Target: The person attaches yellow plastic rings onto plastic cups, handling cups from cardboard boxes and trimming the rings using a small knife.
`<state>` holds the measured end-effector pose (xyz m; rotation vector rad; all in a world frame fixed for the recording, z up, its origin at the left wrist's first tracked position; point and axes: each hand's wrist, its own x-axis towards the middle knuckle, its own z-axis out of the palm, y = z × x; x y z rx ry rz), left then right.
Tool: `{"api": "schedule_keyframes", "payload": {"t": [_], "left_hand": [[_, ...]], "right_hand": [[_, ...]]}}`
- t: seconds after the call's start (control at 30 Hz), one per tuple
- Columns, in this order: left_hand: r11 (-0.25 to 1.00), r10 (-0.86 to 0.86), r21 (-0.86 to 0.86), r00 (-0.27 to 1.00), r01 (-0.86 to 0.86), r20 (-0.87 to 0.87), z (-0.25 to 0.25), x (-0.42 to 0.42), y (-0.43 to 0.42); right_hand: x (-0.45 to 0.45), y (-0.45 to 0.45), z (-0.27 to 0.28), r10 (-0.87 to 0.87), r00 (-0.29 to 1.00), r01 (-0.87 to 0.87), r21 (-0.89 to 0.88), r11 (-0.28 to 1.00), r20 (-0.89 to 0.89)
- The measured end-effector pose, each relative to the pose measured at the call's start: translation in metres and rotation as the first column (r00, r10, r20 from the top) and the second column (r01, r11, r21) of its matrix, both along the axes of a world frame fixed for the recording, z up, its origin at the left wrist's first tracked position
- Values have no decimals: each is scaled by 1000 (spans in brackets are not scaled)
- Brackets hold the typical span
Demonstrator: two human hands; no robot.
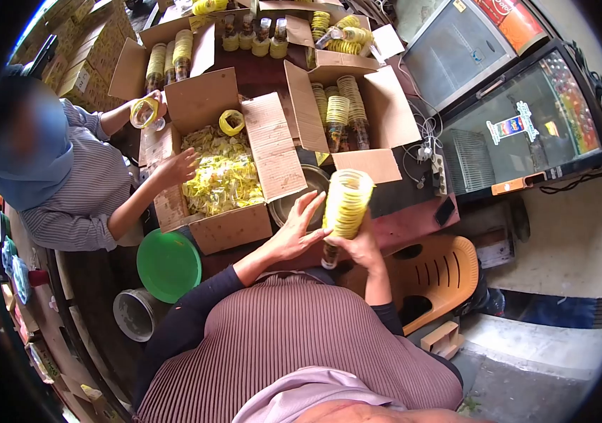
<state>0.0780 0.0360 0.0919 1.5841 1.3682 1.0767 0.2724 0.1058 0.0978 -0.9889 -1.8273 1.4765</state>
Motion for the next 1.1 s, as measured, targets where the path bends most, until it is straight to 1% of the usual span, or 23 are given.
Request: {"api": "schedule_keyframes", "payload": {"t": [0.07,0.1,0.13,0.17,0.2,0.23,0.27,0.33,0.4,0.43,0.5,0.53,0.6,0.63,0.67,0.73,0.8,0.87,0.9,0.93,1.0,1.03,1.1], "left_hand": [[998,-52,-26,997,54,58,-14,-6,-1],[999,-36,-26,999,36,35,-12,-10,-3],[994,-17,-103,999,21,44,-9,-15,-8],[993,-3,-117,999,9,47,-9,-20,-11],[991,10,-131,999,-3,49,-11,-26,-16],[991,39,-128,997,-30,61,-21,-30,-19],[984,73,-171,990,-51,124,-30,-35,-23],[967,145,-237,969,-95,200,-34,-44,-33],[945,209,-299,945,-129,251,-33,-51,-41],[929,279,-326,912,-176,300,-37,-52,-43],[929,287,-311,921,-200,263,-33,-56,-48],[930,289,-301,928,-213,236,-30,-56,-49],[929,295,-297,927,-222,231,-31,-57,-51],[930,295,-289,929,-226,225,-32,-58,-52],[928,300,-293,927,-229,224,-34,-59,-53],[932,299,-274,931,-237,211,-35,-60,-55],[927,297,-301,930,-226,218,-33,-62,-58],[919,306,-325,925,-225,225,-32,-65,-60],[912,318,-338,919,-231,231,-32,-66,-62],[906,328,-351,915,-235,236,-33,-68,-62],[905,333,-349,916,-243,226,-39,-72,-63],[908,331,-339,919,-247,215,-41,-73,-64],[911,325,-330,923,-247,206,-42,-75,-62]], "right_hand": [[26,9,-2,-41,999,40,-46,998,-25],[42,17,-9,-62,998,63,-20,998,23],[58,23,-10,-102,989,98,36,995,104],[74,28,-12,-153,933,134,80,988,325],[88,32,-13,-202,826,157,131,979,527],[97,38,-13,-172,749,159,79,984,639],[104,46,-12,-133,661,167,28,985,738],[117,66,-29,-4,414,61,-23,998,910],[116,85,-47,85,207,-8,-85,996,975],[111,90,-53,89,205,-9,-89,996,975],[97,97,-64,41,-55,-182,-50,982,998],[87,102,-62,44,-58,-187,-54,981,997],[65,111,-59,101,-321,-279,-195,940,942],[54,115,-60,104,-377,-295,-226,928,920],[50,117,-67,107,-378,-299,-230,926,920],[44,119,-83,48,-361,-338,-178,924,931],[41,118,-91,41,-362,-360,-180,915,931],[35,118,-93,64,-420,-381,-240,893,905],[30,119,-88,112,-450,-353,-291,889,886],[31,119,-92,110,-452,-360,-294,885,885],[34,116,-94,51,-430,-418,-250,873,901],[31,116,-91,89,-479,-412,-313,856,874],[27,111,-86,74,-473,-431,-304,849,878]]}}
